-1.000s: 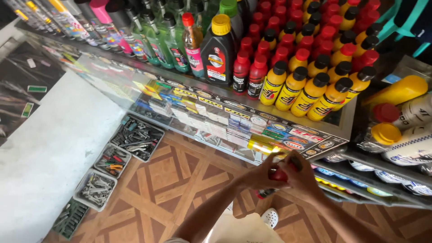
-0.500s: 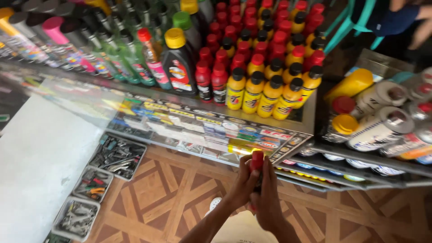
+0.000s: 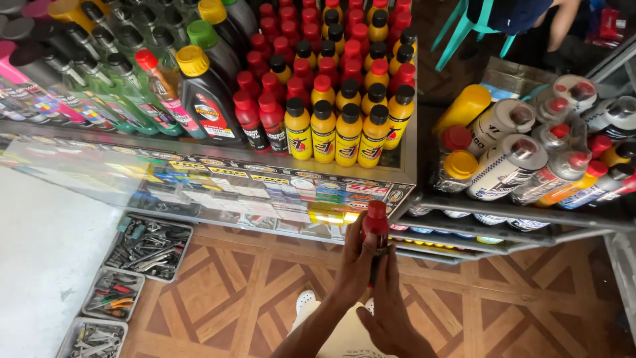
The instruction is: Inspecting and organizing various automotive fluid and spray bottles on a shelf.
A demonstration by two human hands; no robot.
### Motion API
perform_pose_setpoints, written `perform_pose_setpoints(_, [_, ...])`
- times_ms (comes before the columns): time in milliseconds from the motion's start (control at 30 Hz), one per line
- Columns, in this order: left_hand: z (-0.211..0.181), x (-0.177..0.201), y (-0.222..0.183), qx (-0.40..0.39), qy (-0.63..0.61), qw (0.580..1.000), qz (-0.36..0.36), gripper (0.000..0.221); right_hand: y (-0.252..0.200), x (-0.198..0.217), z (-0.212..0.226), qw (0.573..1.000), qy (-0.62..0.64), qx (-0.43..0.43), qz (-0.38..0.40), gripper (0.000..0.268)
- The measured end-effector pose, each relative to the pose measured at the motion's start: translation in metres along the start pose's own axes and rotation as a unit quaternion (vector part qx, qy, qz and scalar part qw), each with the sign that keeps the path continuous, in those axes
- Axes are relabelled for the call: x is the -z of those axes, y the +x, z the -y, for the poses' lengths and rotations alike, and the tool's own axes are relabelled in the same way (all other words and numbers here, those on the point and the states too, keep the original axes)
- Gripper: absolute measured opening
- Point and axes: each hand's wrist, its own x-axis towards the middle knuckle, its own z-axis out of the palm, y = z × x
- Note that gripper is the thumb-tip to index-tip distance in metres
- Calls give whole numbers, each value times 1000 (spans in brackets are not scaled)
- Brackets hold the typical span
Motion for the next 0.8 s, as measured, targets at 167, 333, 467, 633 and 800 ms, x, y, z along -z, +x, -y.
perform_pose_setpoints(167, [-13,-25,-21,-2,-14,1000,18,51,50,50,23,943,253,-195,-97,114])
perform_pose_setpoints(333, [-16,-32,-29,25,-123,992,-22,43,47,71,48,998,65,-25,-8,107])
perform_pose_setpoints(467, [-16,-18,-19,103,-38,989,-98,56,-10,46,16,991,-62,106,59,97])
perform_pose_setpoints(633, [-12,-33,-31,17,-65,997,-31,40,12,58,12,993,109,-52,14,119])
perform_pose_setpoints(800, [-32,-41,-29,59,-102,993,-24,45,51,87,41,993,61,92,-39,89])
